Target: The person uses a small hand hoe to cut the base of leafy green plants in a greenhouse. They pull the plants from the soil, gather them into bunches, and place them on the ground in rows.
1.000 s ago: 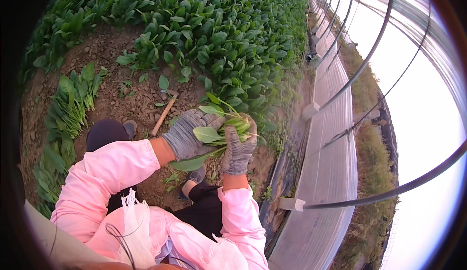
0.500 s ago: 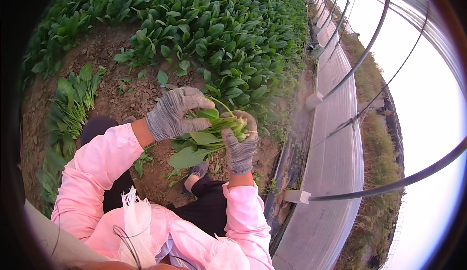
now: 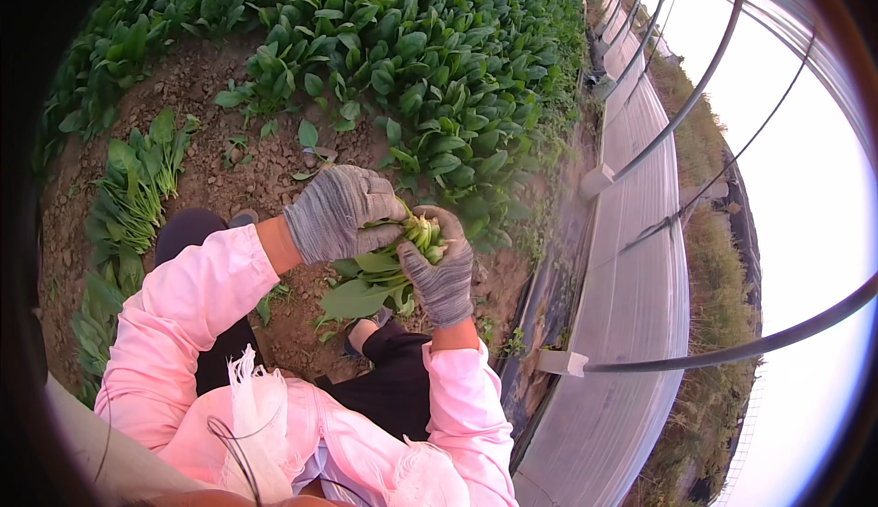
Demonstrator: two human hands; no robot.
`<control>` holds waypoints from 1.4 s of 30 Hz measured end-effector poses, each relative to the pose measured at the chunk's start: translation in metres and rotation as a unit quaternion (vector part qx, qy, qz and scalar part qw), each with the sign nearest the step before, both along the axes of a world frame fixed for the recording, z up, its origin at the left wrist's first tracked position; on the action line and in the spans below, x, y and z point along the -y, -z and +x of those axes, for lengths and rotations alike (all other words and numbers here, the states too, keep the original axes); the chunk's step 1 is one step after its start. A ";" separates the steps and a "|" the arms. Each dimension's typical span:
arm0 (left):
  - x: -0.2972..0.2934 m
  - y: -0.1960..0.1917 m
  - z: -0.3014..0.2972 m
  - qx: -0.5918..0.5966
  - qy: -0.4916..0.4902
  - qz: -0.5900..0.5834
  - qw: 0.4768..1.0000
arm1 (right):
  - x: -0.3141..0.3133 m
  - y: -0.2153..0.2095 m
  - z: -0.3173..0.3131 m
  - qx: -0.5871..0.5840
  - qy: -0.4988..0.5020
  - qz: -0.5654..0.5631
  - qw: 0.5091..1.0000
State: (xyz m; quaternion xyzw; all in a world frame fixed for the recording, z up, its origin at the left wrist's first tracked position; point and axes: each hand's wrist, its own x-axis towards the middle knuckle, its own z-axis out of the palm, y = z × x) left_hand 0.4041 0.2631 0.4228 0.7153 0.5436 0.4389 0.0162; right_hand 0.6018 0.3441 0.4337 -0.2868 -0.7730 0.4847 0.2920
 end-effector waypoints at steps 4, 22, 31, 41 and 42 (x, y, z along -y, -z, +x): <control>0.000 0.001 0.000 0.060 0.016 -0.018 0.998 | 0.002 -0.001 -0.002 -0.008 -0.008 -0.027 1.000; -0.001 0.005 -0.005 0.103 0.060 0.082 0.989 | 0.005 0.003 -0.007 0.058 -0.024 0.005 0.998; -0.019 0.004 -0.037 0.056 -0.206 0.092 0.973 | -0.010 -0.006 0.006 -0.185 -0.064 -0.238 0.951; 0.005 0.007 0.023 0.375 0.237 -0.149 0.883 | 0.016 0.001 -0.012 -0.164 0.040 -0.084 0.982; 0.003 0.012 0.029 0.411 0.264 -0.151 0.859 | 0.015 0.000 -0.010 -0.165 0.052 -0.085 0.981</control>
